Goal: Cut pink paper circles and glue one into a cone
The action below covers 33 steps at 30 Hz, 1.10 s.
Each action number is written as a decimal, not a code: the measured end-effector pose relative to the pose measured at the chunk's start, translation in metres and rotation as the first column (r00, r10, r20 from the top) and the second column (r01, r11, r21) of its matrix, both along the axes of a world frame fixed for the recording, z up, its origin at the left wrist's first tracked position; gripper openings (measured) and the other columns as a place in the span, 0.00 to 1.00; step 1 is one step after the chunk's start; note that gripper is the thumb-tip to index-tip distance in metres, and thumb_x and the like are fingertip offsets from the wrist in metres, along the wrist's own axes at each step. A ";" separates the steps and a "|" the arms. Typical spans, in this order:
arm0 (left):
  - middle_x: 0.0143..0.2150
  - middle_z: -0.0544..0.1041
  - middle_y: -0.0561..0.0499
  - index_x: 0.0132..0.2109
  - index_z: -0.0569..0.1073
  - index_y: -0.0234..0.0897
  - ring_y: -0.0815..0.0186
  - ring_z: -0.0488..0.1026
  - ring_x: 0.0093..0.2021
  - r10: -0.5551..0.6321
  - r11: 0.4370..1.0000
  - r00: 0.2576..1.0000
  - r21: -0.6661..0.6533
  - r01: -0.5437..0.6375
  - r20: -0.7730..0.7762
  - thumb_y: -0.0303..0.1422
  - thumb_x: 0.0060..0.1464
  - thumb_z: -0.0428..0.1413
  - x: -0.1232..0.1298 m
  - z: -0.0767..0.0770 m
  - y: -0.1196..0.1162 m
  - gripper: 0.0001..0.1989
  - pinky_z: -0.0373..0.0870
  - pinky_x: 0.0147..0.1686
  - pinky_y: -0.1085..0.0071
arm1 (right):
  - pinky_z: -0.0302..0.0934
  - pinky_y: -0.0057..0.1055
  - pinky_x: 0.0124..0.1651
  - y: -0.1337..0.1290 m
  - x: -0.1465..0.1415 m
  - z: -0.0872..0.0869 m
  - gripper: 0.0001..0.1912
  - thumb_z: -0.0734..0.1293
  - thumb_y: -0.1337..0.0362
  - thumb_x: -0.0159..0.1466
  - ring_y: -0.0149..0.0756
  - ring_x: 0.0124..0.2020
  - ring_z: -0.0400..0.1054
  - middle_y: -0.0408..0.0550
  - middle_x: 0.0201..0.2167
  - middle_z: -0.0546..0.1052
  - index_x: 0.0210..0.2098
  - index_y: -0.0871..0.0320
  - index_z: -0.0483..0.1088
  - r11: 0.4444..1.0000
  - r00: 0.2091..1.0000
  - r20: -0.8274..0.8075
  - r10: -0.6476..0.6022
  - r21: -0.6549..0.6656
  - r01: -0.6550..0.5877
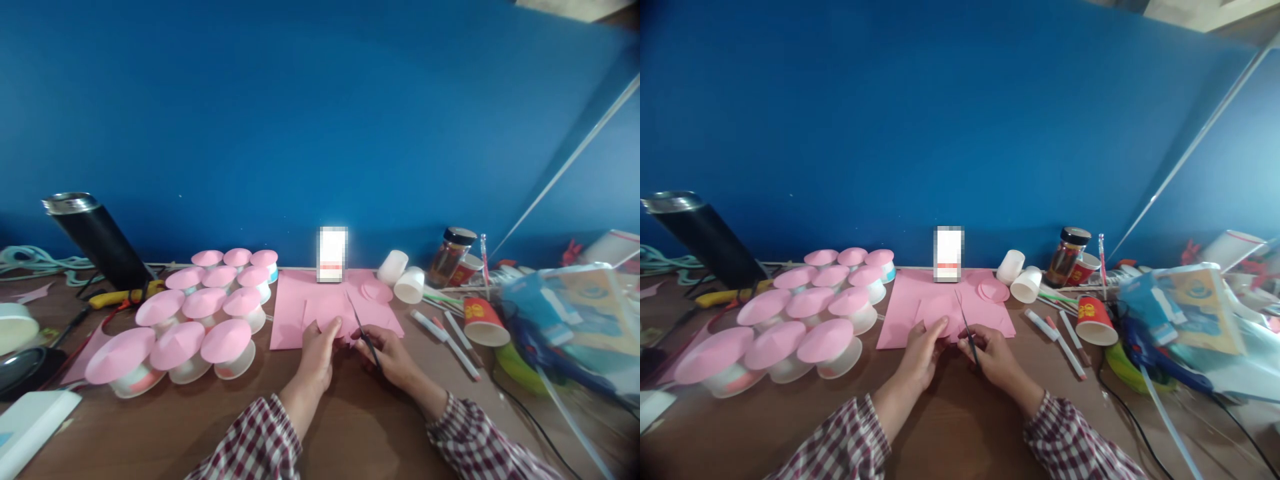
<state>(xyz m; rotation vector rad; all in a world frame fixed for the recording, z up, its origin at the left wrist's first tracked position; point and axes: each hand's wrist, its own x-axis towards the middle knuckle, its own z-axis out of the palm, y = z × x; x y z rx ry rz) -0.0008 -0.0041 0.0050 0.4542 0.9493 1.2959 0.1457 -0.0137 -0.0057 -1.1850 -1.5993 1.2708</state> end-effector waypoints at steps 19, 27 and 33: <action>0.25 0.72 0.55 0.33 0.63 0.37 0.68 0.73 0.25 0.062 0.998 0.995 -0.036 -0.059 0.075 0.32 0.40 0.66 -0.004 -0.002 0.003 0.18 0.73 0.28 0.72 | 0.57 0.24 0.21 0.001 0.002 0.001 0.21 0.67 0.48 0.58 0.27 0.17 0.61 0.39 0.18 0.68 0.39 0.60 0.68 0.998 0.996 -0.079 -0.044 -0.037 0.041; 0.23 0.71 0.56 0.31 0.63 0.37 0.71 0.72 0.23 0.084 0.996 0.994 -0.047 -0.081 0.073 0.30 0.38 0.67 -0.003 -0.001 0.003 0.19 0.72 0.26 0.75 | 0.57 0.24 0.23 -0.002 0.001 -0.003 0.20 0.66 0.49 0.61 0.28 0.21 0.61 0.41 0.21 0.69 0.41 0.60 0.68 1.000 1.000 -0.022 -0.009 0.025 0.010; 0.21 0.72 0.56 0.31 0.65 0.36 0.70 0.72 0.22 0.057 0.997 0.997 -0.060 -0.054 0.052 0.33 0.36 0.67 -0.002 0.002 0.001 0.18 0.70 0.23 0.76 | 0.56 0.23 0.23 -0.003 0.000 -0.003 0.19 0.66 0.50 0.61 0.27 0.20 0.61 0.40 0.21 0.68 0.40 0.60 0.68 1.000 1.000 -0.026 0.008 0.003 -0.008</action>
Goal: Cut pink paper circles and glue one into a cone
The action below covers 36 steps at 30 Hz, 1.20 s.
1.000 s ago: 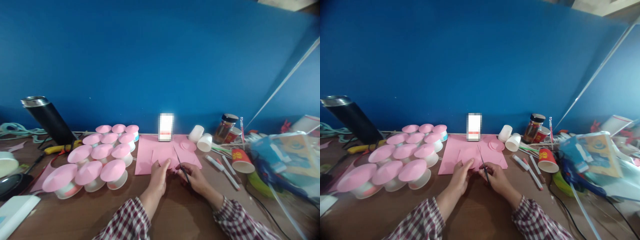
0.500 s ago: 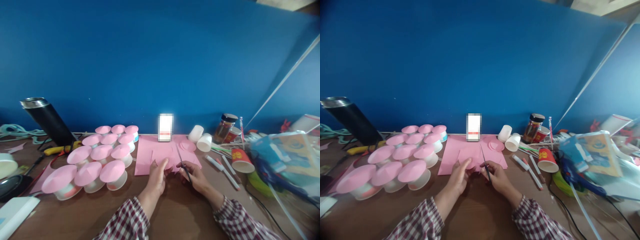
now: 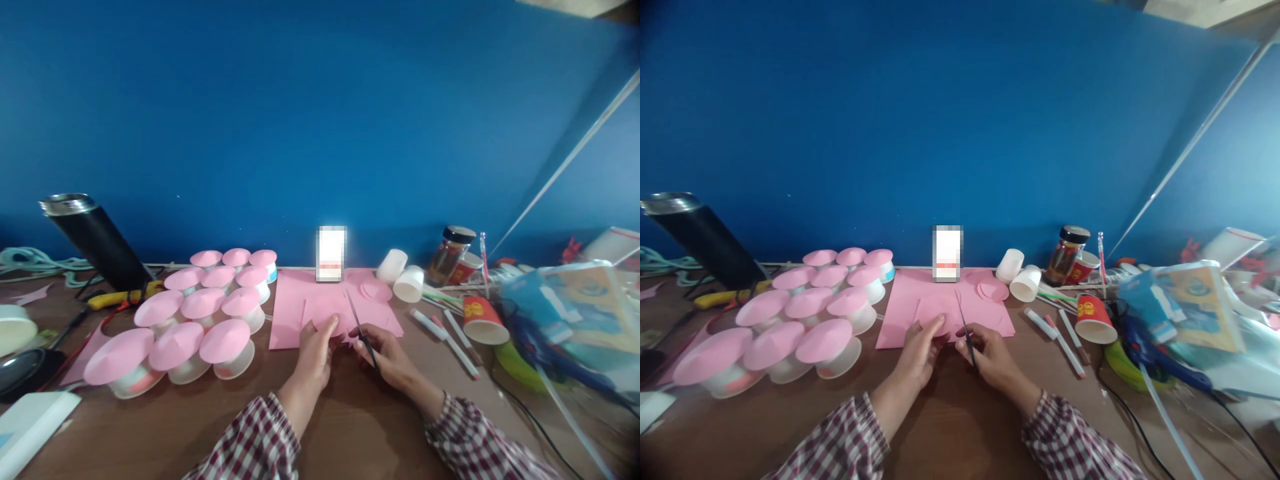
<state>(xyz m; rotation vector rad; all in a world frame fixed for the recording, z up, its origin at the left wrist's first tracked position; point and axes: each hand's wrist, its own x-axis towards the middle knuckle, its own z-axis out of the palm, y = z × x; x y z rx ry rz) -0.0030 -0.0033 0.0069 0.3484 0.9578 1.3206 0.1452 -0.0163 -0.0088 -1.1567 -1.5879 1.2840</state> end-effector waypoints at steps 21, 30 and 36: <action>0.22 0.72 0.53 0.32 0.68 0.34 0.65 0.73 0.23 -0.037 0.998 0.998 0.053 0.039 -0.045 0.36 0.38 0.66 0.002 -0.002 -0.001 0.17 0.70 0.23 0.71 | 0.57 0.23 0.22 0.000 -0.001 0.002 0.19 0.65 0.50 0.61 0.27 0.20 0.61 0.41 0.20 0.68 0.39 0.61 0.68 1.000 1.000 0.009 0.012 0.007 -0.012; 0.22 0.72 0.54 0.32 0.66 0.35 0.65 0.73 0.23 -0.024 0.999 0.998 0.038 0.026 -0.057 0.36 0.38 0.66 0.003 -0.004 -0.001 0.18 0.71 0.23 0.70 | 0.57 0.23 0.22 0.001 -0.001 0.002 0.18 0.65 0.51 0.62 0.26 0.19 0.60 0.40 0.21 0.67 0.39 0.61 0.68 1.000 1.000 0.021 0.016 0.015 -0.016; 0.21 0.71 0.55 0.31 0.66 0.35 0.66 0.72 0.21 -0.037 0.999 0.998 0.037 0.038 -0.048 0.35 0.39 0.65 0.003 -0.003 -0.001 0.17 0.70 0.22 0.71 | 0.60 0.24 0.23 0.000 0.000 0.002 0.18 0.65 0.50 0.62 0.27 0.20 0.62 0.43 0.24 0.70 0.39 0.61 0.68 1.000 0.998 0.053 0.015 0.027 -0.016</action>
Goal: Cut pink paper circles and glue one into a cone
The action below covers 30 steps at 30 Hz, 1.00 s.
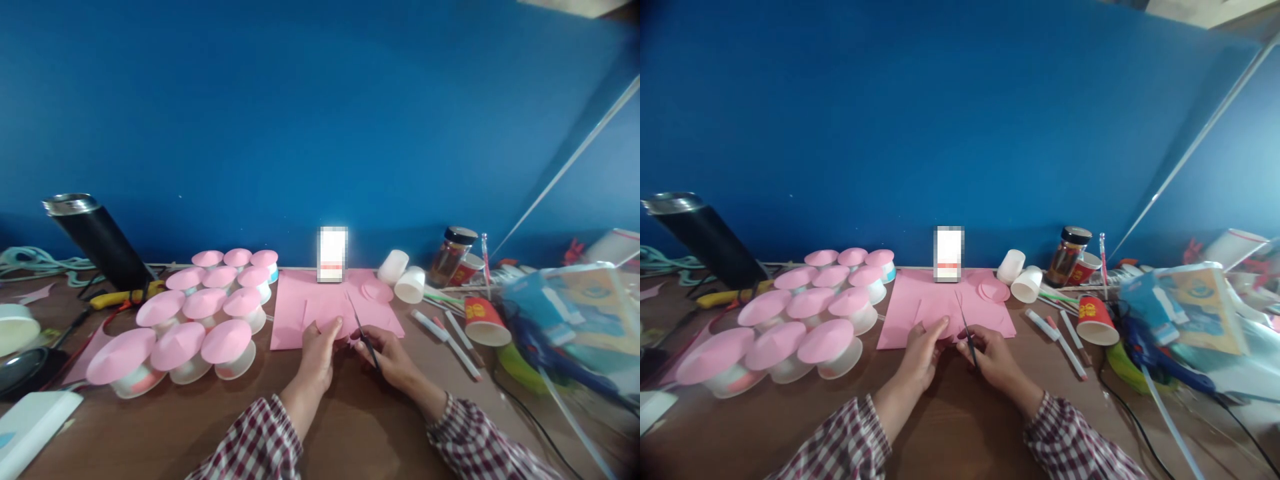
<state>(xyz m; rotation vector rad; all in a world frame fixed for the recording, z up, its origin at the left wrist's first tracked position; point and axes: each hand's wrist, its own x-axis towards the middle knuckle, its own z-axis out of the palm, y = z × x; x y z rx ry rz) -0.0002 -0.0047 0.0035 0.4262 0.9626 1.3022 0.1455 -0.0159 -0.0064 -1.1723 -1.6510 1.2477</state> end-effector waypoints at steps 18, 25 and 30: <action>0.21 0.71 0.55 0.30 0.67 0.34 0.68 0.72 0.21 0.030 0.999 0.999 -0.014 -0.030 0.020 0.35 0.35 0.68 -0.002 0.002 0.000 0.18 0.69 0.23 0.73 | 0.60 0.24 0.22 0.001 0.001 0.000 0.19 0.65 0.49 0.61 0.28 0.20 0.62 0.42 0.22 0.68 0.38 0.60 0.70 1.000 0.999 0.045 -0.015 -0.005 0.016; 0.20 0.70 0.55 0.29 0.66 0.35 0.69 0.71 0.21 0.044 0.999 0.999 -0.034 -0.043 0.023 0.35 0.34 0.68 -0.002 0.005 0.000 0.19 0.68 0.22 0.74 | 0.58 0.23 0.22 0.001 0.000 0.006 0.20 0.65 0.49 0.61 0.28 0.19 0.61 0.41 0.20 0.68 0.37 0.61 0.70 1.000 0.997 0.070 -0.019 0.021 0.017; 0.20 0.69 0.56 0.29 0.65 0.35 0.69 0.71 0.21 0.036 0.999 0.999 -0.013 -0.035 0.033 0.34 0.36 0.67 -0.002 0.004 0.000 0.18 0.68 0.22 0.75 | 0.58 0.24 0.22 0.001 0.000 0.007 0.21 0.65 0.48 0.60 0.29 0.19 0.62 0.41 0.20 0.68 0.37 0.61 0.70 0.999 0.994 0.107 -0.028 0.023 0.025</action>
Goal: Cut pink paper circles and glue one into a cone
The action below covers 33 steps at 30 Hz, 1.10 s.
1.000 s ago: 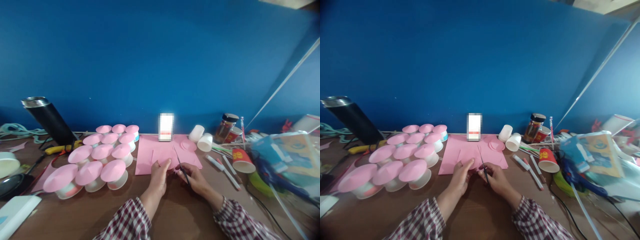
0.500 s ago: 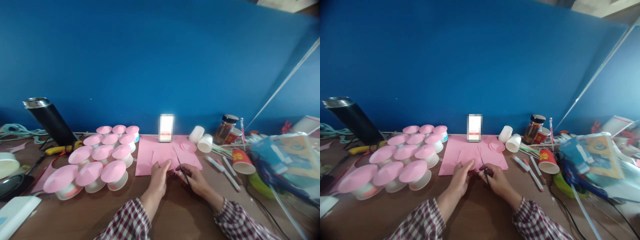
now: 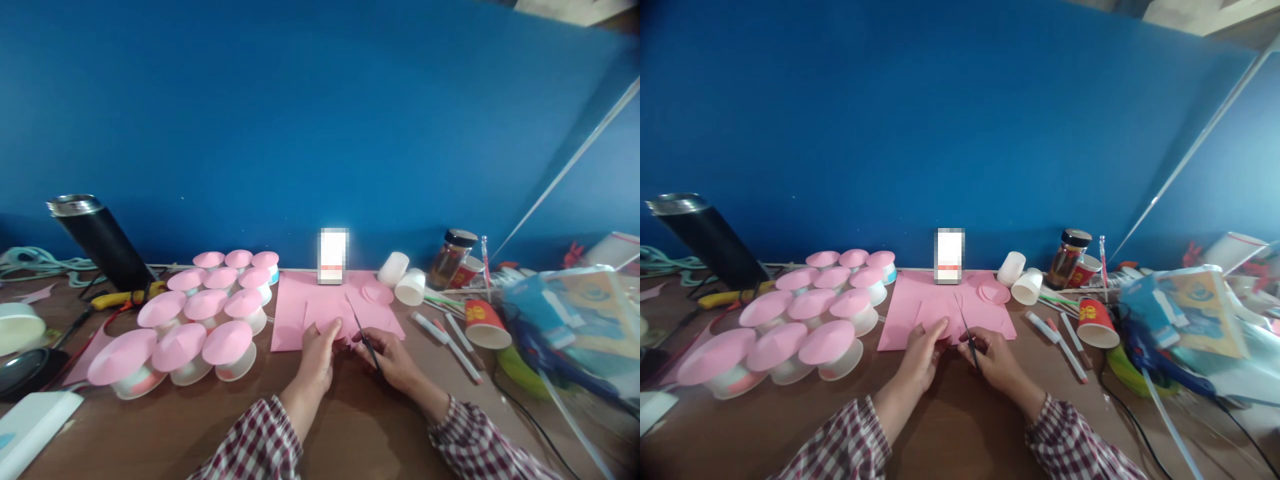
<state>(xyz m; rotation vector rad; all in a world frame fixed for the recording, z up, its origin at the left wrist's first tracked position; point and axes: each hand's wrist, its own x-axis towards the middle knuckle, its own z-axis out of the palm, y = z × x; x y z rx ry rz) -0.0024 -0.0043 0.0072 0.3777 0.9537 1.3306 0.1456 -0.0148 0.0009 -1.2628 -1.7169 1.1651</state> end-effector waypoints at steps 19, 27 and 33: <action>0.21 0.69 0.57 0.28 0.64 0.35 0.72 0.70 0.21 0.048 0.998 0.999 -0.029 -0.048 0.013 0.33 0.36 0.68 0.000 -0.001 0.002 0.19 0.69 0.23 0.76 | 0.55 0.24 0.21 0.000 0.002 -0.002 0.18 0.65 0.49 0.61 0.28 0.18 0.60 0.39 0.17 0.66 0.36 0.60 0.70 1.000 1.000 0.004 -0.004 -0.021 0.004; 0.24 0.71 0.55 0.32 0.64 0.36 0.71 0.71 0.21 0.066 0.998 0.998 -0.020 -0.066 -0.005 0.33 0.37 0.68 0.001 -0.003 0.003 0.20 0.69 0.22 0.76 | 0.57 0.24 0.21 -0.001 0.002 -0.003 0.18 0.66 0.49 0.60 0.29 0.18 0.61 0.40 0.17 0.66 0.35 0.59 0.70 1.000 1.000 0.006 0.007 -0.016 -0.007; 0.25 0.72 0.54 0.36 0.64 0.35 0.70 0.71 0.22 0.072 0.992 0.995 -0.102 -0.078 -0.063 0.32 0.40 0.66 0.001 0.000 0.003 0.20 0.70 0.22 0.74 | 0.57 0.24 0.22 -0.001 0.001 -0.002 0.18 0.67 0.50 0.59 0.29 0.19 0.60 0.39 0.18 0.66 0.37 0.60 0.70 0.999 1.000 -0.015 0.011 -0.031 -0.012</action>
